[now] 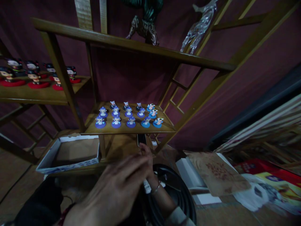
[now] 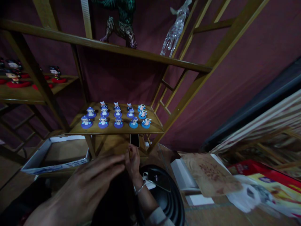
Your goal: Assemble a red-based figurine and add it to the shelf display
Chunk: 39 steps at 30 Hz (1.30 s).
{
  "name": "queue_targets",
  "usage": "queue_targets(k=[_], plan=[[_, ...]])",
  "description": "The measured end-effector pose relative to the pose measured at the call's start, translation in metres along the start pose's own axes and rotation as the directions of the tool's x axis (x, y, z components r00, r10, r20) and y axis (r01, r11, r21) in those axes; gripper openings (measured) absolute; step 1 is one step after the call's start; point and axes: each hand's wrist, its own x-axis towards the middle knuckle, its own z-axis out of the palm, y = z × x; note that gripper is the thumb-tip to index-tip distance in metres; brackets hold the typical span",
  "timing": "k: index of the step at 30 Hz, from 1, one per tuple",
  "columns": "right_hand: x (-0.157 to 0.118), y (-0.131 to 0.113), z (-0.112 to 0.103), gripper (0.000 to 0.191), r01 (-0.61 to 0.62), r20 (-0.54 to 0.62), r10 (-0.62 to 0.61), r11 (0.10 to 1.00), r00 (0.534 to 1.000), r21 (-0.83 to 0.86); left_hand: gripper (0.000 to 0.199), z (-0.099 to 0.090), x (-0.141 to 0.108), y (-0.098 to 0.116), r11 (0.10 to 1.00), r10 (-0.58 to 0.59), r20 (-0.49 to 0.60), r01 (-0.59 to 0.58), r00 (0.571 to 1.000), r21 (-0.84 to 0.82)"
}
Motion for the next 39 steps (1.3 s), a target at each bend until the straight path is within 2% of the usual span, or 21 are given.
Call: queue_targets(k=[2,3,6,9,12,16,18,20,25,28,33,36,39], plan=[[0.008,-0.02,-0.002,0.024,0.046,-0.008,-0.045,0.999,0.999,0.013,0.041,0.007,-0.006,-0.026,0.992,-0.121,-0.154,0.124,0.981,0.01],[0.012,-0.031,-0.002,0.024,0.078,0.009,-0.078,0.997,0.997,0.011,0.037,0.01,-0.01,-0.039,0.98,-0.187,-0.24,0.199,0.953,0.028],[0.026,-0.063,-0.003,0.029,0.219,0.087,-0.221,0.975,0.971,0.034,0.029,0.014,-0.023,-0.074,0.91,-0.351,-0.38,0.408,0.855,0.077],[0.04,-0.088,0.001,0.034,0.309,0.141,-0.315,0.949,0.938,0.065,0.031,0.013,-0.033,-0.1,0.839,-0.461,-0.418,0.538,0.783,0.082],[0.052,-0.102,0.006,0.036,0.309,0.121,-0.319,0.947,0.94,0.091,0.034,0.013,-0.038,-0.113,0.817,-0.495,-0.398,0.57,0.772,0.088],[0.055,-0.102,0.01,0.031,0.251,0.078,-0.26,0.961,0.962,0.113,0.032,0.014,-0.039,-0.11,0.819,-0.511,-0.399,0.573,0.761,0.044],[0.047,-0.091,0.013,0.028,0.204,0.076,-0.215,0.971,0.974,0.126,0.03,0.017,-0.039,-0.103,0.83,-0.511,-0.395,0.558,0.763,0.004],[0.035,-0.069,0.018,0.026,0.121,0.09,-0.131,0.987,0.987,0.11,0.03,0.025,-0.04,-0.097,0.846,-0.511,-0.348,0.531,0.786,-0.043],[0.009,0.01,0.035,0.031,-0.099,0.133,0.113,0.989,0.985,-0.111,0.031,0.06,-0.045,-0.087,0.847,-0.53,-0.156,0.514,0.833,-0.135],[0.006,0.056,0.042,0.037,-0.143,0.098,0.168,0.964,0.981,-0.226,0.031,0.079,-0.049,-0.077,0.833,-0.53,-0.003,0.521,0.848,-0.185],[0.016,0.102,0.048,0.057,-0.306,0.101,0.402,0.816,0.91,-0.491,0.029,0.092,-0.054,-0.062,0.784,-0.544,0.284,0.599,0.789,-0.163],[0.022,0.114,0.052,0.064,-0.348,0.104,0.474,0.762,0.874,-0.547,0.028,0.094,-0.057,-0.059,0.778,-0.546,0.408,0.624,0.732,-0.078],[0.026,0.119,0.056,0.073,-0.385,0.114,0.553,0.699,0.825,-0.603,0.037,0.097,-0.059,-0.06,0.767,-0.574,0.479,0.64,0.664,0.033]])
